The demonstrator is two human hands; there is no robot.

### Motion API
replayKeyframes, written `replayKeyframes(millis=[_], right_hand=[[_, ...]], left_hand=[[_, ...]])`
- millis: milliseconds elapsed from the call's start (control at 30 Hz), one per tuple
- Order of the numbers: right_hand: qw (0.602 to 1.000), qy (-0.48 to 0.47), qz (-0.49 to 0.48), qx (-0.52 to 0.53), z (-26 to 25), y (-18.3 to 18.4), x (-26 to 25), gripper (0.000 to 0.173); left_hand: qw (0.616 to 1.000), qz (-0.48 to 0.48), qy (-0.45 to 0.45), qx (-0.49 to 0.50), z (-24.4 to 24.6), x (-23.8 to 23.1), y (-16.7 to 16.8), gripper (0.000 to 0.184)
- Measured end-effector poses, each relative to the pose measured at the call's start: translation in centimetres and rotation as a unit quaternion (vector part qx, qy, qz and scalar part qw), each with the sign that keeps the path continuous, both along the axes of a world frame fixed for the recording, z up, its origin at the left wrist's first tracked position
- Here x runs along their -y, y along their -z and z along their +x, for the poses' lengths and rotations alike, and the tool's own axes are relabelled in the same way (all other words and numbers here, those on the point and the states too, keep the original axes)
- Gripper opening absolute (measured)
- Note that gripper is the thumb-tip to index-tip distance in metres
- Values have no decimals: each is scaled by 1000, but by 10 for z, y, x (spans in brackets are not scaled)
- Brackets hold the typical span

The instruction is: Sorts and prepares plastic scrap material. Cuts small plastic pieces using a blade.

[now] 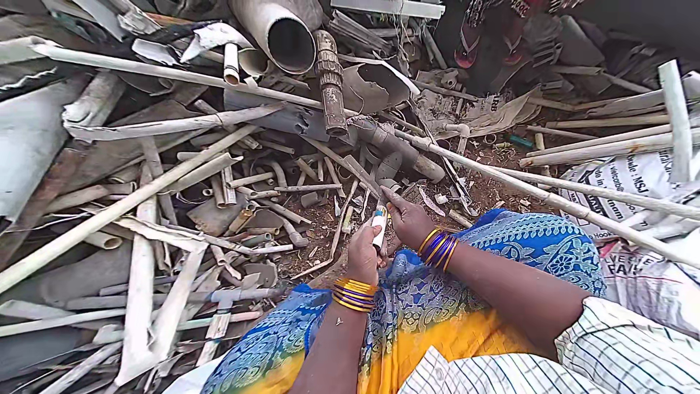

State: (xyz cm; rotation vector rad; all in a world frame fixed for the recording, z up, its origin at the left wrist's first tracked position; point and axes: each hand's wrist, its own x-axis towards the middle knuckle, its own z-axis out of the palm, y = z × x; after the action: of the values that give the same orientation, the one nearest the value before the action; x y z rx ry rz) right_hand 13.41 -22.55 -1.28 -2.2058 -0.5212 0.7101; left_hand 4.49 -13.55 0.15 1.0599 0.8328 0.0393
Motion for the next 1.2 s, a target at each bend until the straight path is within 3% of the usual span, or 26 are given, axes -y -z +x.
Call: replayKeyframes(millis=[300, 433, 567, 700, 833, 1000, 1133, 1200], right_hand=[[998, -54, 1, 9, -16, -9, 0, 48], [1000, -12, -6, -2, -3, -4, -3, 47], [998, -63, 4, 17, -14, -12, -2, 47], [1000, -4, 1, 9, -1, -1, -1, 47], [1000, -19, -22, -1, -4, -11, -2, 50], [997, -72, -8, 17, -22, -11, 0, 48], [999, -39, -14, -32, 1, -16, 0, 49], [998, -45, -16, -39, -5, -21, 3, 50]], left_hand=[[998, 55, 1, 1, 3, -5, 5, 28], [998, 59, 13, 4, 0, -1, 2, 24], [993, 119, 13, 6, 2, -7, 3, 21], [989, 144, 35, 11, -1, -1, 0, 31], [989, 140, 30, 20, -2, -3, -5, 33], [993, 113, 2, -16, 2, -3, 3, 23], [993, 116, 21, -8, -1, 3, -3, 35], [990, 139, 10, -6, 0, 5, 1, 29]])
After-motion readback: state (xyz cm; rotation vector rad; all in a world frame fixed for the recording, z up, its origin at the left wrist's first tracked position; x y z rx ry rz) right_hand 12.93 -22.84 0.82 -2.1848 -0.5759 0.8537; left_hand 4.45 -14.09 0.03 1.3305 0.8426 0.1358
